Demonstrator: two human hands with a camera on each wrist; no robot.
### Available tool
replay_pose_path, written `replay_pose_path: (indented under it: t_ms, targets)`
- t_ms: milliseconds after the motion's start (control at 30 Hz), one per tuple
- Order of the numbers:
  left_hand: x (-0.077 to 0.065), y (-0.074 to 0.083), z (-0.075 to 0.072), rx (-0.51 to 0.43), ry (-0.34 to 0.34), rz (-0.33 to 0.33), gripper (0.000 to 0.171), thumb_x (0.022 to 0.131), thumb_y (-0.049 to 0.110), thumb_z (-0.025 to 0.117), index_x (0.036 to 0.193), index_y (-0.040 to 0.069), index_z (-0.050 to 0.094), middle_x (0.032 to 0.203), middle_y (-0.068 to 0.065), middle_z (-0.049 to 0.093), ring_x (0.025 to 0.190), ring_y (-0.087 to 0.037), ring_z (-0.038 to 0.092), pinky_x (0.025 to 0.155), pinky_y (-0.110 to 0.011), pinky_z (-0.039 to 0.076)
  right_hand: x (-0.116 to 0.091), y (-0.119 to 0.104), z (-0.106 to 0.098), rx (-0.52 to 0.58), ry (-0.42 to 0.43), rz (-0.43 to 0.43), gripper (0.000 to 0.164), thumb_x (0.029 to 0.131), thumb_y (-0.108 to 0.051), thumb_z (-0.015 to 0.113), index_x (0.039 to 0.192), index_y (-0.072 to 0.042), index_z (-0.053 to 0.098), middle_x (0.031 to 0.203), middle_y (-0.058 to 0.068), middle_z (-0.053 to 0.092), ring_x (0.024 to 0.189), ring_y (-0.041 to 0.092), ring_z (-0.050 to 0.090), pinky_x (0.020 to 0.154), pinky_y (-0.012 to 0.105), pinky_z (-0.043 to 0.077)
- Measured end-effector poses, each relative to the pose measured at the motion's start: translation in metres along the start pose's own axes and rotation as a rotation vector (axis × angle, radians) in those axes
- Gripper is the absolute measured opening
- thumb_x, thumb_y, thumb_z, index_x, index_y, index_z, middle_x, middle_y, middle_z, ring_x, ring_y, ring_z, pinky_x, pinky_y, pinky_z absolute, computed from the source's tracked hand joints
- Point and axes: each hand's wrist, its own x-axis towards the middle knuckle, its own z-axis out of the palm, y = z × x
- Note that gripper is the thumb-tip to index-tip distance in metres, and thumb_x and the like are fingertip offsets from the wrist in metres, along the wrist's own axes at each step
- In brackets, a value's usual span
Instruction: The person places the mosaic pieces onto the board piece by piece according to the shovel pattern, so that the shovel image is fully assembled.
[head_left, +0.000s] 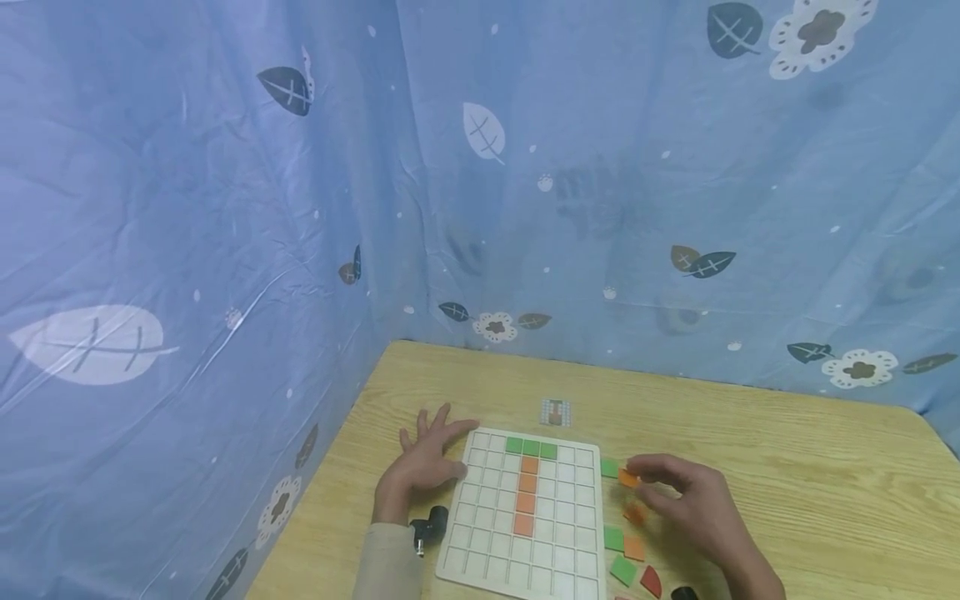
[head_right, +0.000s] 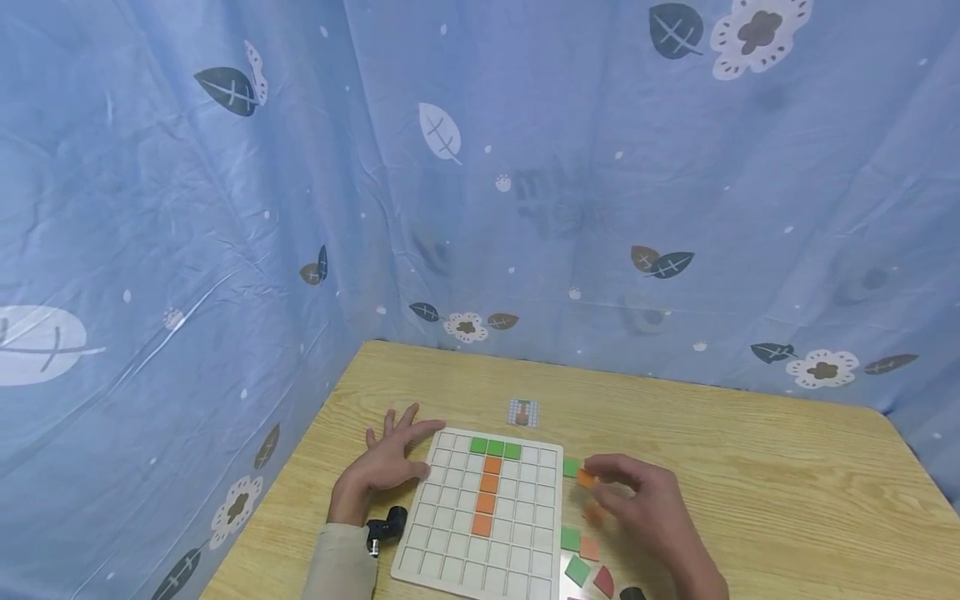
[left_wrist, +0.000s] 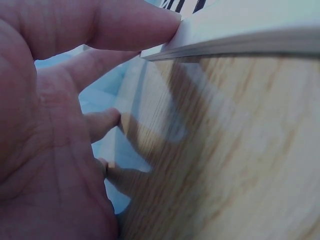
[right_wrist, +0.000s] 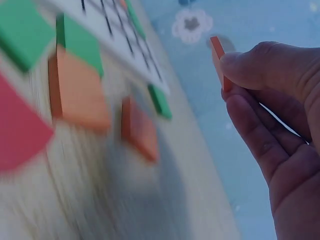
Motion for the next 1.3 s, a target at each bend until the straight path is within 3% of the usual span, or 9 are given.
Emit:
replay_pose_path:
  t_ms: [200, 467, 567, 800, 1067, 1167, 1300]
  targets:
    - [0.002, 0.001, 0.001, 0.018, -0.005, -0.004, 0.080, 0.081, 0.010, 0.078, 0.157, 0.030, 0.061, 0.183, -0.022, 0.015, 0.167, -0.056, -0.010, 0.122, -0.085, -0.018, -0.004, -0.024, 0.009, -0.007, -0.013, -0.036, 0.031, 0.089, -0.013, 0.090, 0.111, -0.033, 0.083, 0.110, -0.018, 0.081, 0.099, -0.001, 0.075, 0.086, 0.029, 0.065]
    - [0.002, 0.001, 0.001, 0.006, -0.002, -0.012, 0.081, 0.080, 0.010, 0.079, 0.157, 0.029, 0.061, 0.183, -0.022, 0.015, 0.167, -0.056, -0.010, 0.122, -0.085, -0.018, -0.009, -0.044, 0.023, 0.067, -0.137, 0.079, 0.027, 0.093, -0.021, 0.087, 0.110, -0.041, 0.081, 0.110, -0.025, 0.079, 0.107, 0.001, 0.072, 0.094, 0.032, 0.061]
    - [0.003, 0.000, 0.001, 0.003, -0.001, -0.012, 0.081, 0.080, 0.010, 0.078, 0.157, 0.029, 0.061, 0.183, -0.022, 0.015, 0.167, -0.057, -0.010, 0.122, -0.085, -0.018, -0.012, -0.043, 0.031, 0.088, -0.154, 0.029, 0.025, 0.094, -0.020, 0.086, 0.110, -0.039, 0.081, 0.111, -0.023, 0.079, 0.107, 0.001, 0.073, 0.095, 0.030, 0.062]
    - [0.005, -0.001, 0.001, 0.009, 0.000, -0.019, 0.081, 0.080, 0.012, 0.078, 0.157, 0.031, 0.060, 0.184, -0.020, 0.014, 0.167, -0.055, -0.011, 0.122, -0.084, -0.018, -0.016, -0.043, 0.052, 0.136, -0.125, -0.196, 0.029, 0.091, -0.007, 0.086, 0.111, -0.028, 0.083, 0.108, -0.013, 0.082, 0.098, 0.005, 0.075, 0.083, 0.027, 0.064]
    - [0.004, 0.000, 0.001, -0.004, 0.000, -0.024, 0.082, 0.078, 0.010, 0.077, 0.156, 0.031, 0.062, 0.184, -0.021, 0.014, 0.167, -0.055, -0.012, 0.122, -0.085, -0.019, -0.017, -0.049, 0.071, 0.128, -0.184, -0.081, 0.030, 0.088, -0.008, 0.088, 0.108, -0.030, 0.084, 0.108, -0.018, 0.082, 0.098, 0.004, 0.076, 0.089, 0.025, 0.063]
    - [0.003, 0.001, 0.001, -0.005, -0.001, -0.024, 0.082, 0.078, 0.010, 0.077, 0.156, 0.030, 0.061, 0.184, -0.021, 0.014, 0.167, -0.055, -0.012, 0.122, -0.084, -0.019, -0.017, -0.051, 0.077, 0.120, -0.198, -0.093, 0.030, 0.089, -0.008, 0.088, 0.109, -0.030, 0.084, 0.109, -0.018, 0.082, 0.103, 0.003, 0.075, 0.091, 0.026, 0.063]
    - [0.003, 0.000, 0.000, -0.003, -0.004, -0.018, 0.082, 0.079, 0.010, 0.078, 0.157, 0.029, 0.061, 0.184, -0.021, 0.014, 0.167, -0.055, -0.012, 0.122, -0.084, -0.019, -0.017, -0.051, 0.084, 0.112, -0.183, -0.179, 0.030, 0.088, -0.006, 0.086, 0.110, -0.026, 0.084, 0.109, -0.015, 0.082, 0.105, 0.003, 0.076, 0.091, 0.026, 0.064]
